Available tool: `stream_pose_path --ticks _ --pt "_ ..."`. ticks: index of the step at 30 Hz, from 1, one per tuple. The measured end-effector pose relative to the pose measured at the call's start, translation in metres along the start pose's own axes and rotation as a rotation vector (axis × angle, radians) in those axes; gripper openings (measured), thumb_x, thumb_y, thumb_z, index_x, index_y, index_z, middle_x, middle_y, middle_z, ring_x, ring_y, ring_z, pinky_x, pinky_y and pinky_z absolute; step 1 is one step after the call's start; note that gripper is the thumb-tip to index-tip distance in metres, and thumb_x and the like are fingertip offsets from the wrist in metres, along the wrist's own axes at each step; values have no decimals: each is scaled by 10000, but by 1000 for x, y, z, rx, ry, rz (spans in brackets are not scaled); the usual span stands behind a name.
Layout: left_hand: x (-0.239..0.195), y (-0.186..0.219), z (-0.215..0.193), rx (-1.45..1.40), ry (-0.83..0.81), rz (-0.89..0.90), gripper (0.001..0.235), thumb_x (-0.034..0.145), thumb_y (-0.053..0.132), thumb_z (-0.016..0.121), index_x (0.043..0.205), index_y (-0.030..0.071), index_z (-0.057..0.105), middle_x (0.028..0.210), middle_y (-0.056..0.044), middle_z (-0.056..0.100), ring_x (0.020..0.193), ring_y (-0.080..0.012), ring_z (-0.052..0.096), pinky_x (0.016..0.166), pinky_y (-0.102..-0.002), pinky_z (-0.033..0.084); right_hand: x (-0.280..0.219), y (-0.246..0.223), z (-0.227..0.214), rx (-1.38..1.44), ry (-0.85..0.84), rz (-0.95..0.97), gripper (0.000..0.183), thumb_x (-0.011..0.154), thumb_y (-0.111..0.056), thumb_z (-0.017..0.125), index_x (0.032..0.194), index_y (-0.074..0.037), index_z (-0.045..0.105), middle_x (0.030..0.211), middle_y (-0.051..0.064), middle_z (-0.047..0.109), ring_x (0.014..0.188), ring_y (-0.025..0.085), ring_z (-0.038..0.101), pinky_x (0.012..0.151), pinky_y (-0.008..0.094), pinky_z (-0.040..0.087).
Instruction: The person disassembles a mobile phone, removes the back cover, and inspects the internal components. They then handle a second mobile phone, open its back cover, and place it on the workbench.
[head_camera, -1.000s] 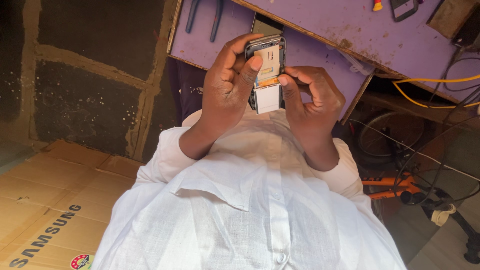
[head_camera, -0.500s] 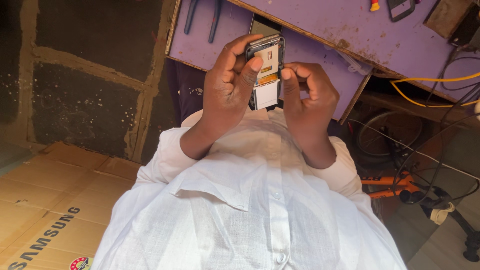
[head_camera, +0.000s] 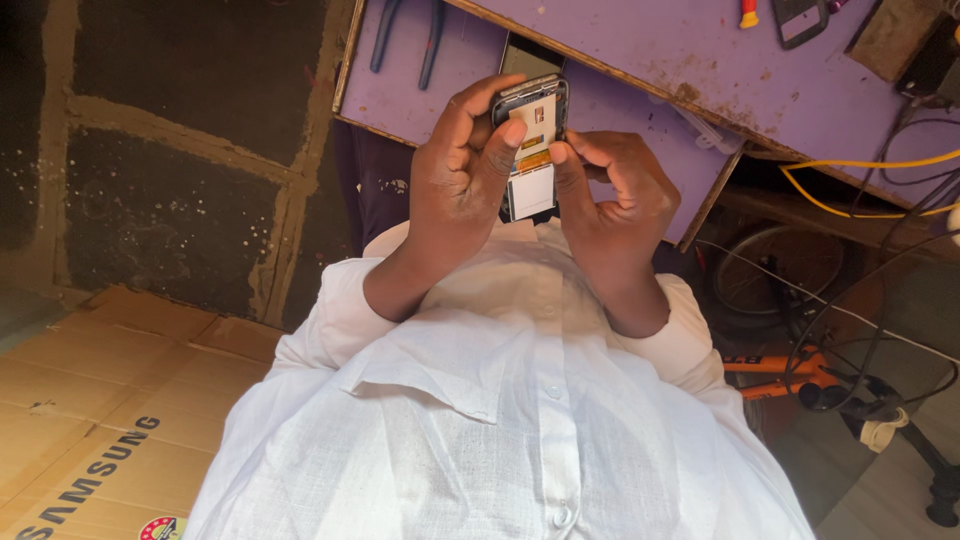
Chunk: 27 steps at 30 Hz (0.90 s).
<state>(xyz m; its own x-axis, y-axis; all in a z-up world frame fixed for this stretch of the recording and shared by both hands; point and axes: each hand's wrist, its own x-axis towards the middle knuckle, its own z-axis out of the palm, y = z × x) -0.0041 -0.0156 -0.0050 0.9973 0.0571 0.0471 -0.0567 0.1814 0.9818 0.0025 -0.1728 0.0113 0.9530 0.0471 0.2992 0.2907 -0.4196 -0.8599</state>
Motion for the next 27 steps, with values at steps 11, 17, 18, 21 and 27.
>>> stream_pose_path --ticks 11,17,18,21,27 --pt "-3 -7 8 85 51 59 369 1144 188 614 1452 23 495 1155 -113 768 1020 -61 681 915 -203 552 1 -1 9 -275 74 -146 113 1030 -22 759 1129 9 715 1018 145 724 886 243 730 762 332 579" --pt "-8 -12 16 152 79 90 358 1110 118 608 1435 7 506 1228 -141 716 1122 -122 684 965 -251 571 5 1 6 -406 77 -190 96 978 -14 724 1072 -12 705 1009 146 715 910 319 695 797 400 572" --pt "-5 -13 17 162 80 138 353 1111 112 601 1434 6 503 1255 -145 702 1150 -132 684 988 -261 574 7 3 6 -376 99 -191 88 975 -17 716 1062 -16 703 1004 143 714 904 311 697 789 393 573" --pt "0 -13 22 79 89 89 364 1087 99 605 1418 -6 496 1213 -134 712 1075 -118 673 927 -247 558 10 8 10 -225 158 -128 60 980 -39 702 1038 -22 701 982 123 713 869 261 698 761 356 571" --pt "4 -22 21 -32 133 26 343 1076 67 572 1401 -10 491 1139 -110 713 992 -81 657 846 -217 551 10 43 15 532 8 359 147 1002 -131 686 1078 -7 704 995 35 712 868 90 646 775 250 545"
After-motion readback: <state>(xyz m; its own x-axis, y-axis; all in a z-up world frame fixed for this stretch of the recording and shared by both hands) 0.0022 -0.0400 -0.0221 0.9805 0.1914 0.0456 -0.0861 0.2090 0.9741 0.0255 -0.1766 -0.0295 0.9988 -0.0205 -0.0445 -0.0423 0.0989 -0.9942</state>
